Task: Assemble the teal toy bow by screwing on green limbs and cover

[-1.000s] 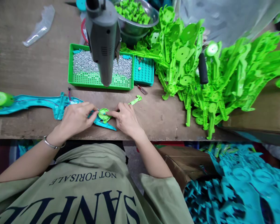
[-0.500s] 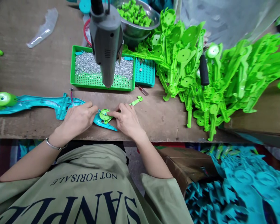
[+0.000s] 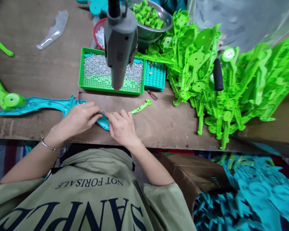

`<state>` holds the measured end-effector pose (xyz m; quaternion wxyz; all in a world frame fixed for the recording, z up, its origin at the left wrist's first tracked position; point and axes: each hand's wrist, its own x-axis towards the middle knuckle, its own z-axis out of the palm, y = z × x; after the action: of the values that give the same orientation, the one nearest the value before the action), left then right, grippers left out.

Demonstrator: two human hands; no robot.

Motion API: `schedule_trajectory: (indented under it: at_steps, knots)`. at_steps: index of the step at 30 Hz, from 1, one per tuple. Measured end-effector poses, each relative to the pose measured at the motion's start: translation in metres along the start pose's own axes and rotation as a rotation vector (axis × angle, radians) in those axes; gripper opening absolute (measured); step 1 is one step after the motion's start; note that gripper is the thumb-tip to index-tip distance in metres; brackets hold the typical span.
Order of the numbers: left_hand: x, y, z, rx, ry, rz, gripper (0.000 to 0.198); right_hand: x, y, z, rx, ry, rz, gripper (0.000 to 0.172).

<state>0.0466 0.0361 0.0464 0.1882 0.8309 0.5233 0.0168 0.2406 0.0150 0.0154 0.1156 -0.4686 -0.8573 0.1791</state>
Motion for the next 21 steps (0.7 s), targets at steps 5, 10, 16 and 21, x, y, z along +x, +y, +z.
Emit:
schedule_trajectory:
  at_steps: [5, 10, 16, 21]
  knots:
    - [0.005, -0.019, -0.011, -0.098, 0.010, 0.086, 0.017, 0.005, -0.001, 0.000, -0.067, -0.043, -0.021, 0.040]
    - [0.020, -0.021, -0.017, -0.061, -0.085, 0.084, 0.015, 0.007, 0.000, 0.003, -0.061, -0.050, -0.034, 0.040]
    - [0.041, -0.018, -0.025, -0.064, -0.241, -0.007, 0.017, 0.008, 0.001, 0.003, -0.057, -0.069, -0.027, 0.041]
    - [0.062, -0.007, -0.032, 0.009, -0.372, -0.040, 0.014, 0.008, 0.000, 0.003, -0.074, -0.074, -0.029, 0.040]
